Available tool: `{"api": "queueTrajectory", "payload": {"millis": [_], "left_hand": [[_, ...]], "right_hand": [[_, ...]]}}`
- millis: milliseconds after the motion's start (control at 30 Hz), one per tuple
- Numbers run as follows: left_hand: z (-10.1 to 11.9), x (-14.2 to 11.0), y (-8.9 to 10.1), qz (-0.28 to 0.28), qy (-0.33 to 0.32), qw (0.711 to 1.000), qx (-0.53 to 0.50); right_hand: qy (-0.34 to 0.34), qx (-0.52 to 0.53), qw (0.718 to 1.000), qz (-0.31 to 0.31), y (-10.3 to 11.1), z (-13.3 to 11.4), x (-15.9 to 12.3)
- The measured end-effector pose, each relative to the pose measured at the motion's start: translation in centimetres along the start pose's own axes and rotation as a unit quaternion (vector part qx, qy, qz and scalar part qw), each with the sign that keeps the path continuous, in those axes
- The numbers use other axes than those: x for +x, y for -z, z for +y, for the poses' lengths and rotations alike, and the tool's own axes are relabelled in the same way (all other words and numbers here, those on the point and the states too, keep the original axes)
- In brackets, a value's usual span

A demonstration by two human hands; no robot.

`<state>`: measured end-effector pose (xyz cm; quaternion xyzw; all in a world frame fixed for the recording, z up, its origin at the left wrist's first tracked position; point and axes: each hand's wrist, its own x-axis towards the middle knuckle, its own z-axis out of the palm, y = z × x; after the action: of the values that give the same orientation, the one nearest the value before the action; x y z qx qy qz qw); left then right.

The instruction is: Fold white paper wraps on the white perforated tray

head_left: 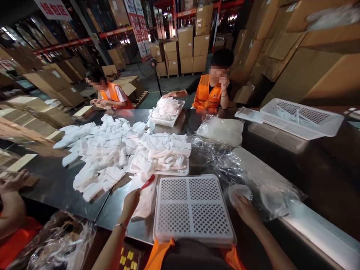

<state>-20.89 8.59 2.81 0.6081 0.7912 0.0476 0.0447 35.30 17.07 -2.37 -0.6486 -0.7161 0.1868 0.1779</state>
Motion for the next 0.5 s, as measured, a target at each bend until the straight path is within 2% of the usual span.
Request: {"api": "queueTrajectory", "payload": {"millis": [100,200,300,367,433,500], "left_hand": [[1.8,-0.5,3.0,0.076,0.019,0.997,-0.013],[5.0,-1.8,5.2,0.172,0.032,0.983,-0.047],[9.7,-3.4,5.8,0.235,-0.036,0.964,-0.116],[13.2,-4.5,5.2,0.209,-0.12,0.962,-0.125],[16.2,-5.3,4.0,0.139,-0.194,0.967,-0.092],[18.3,-5.8,2.5,0.069,-0.243,0.966,-0.054]], "right_hand": [[-0.001,-0.016,1.0,-0.02,0.7,0.3,1.1],[-0.019,-0.041,0.999,-0.005,0.6,0.0,1.9],[-0.042,-0.051,0.998,0.005,0.0,-0.5,2.4],[-0.054,-0.054,0.997,0.006,0.1,-0.3,2.7],[-0.071,-0.063,0.995,0.011,0.7,0.2,3.1],[-0.095,-0.072,0.993,0.015,1.5,0.9,3.6]]}}
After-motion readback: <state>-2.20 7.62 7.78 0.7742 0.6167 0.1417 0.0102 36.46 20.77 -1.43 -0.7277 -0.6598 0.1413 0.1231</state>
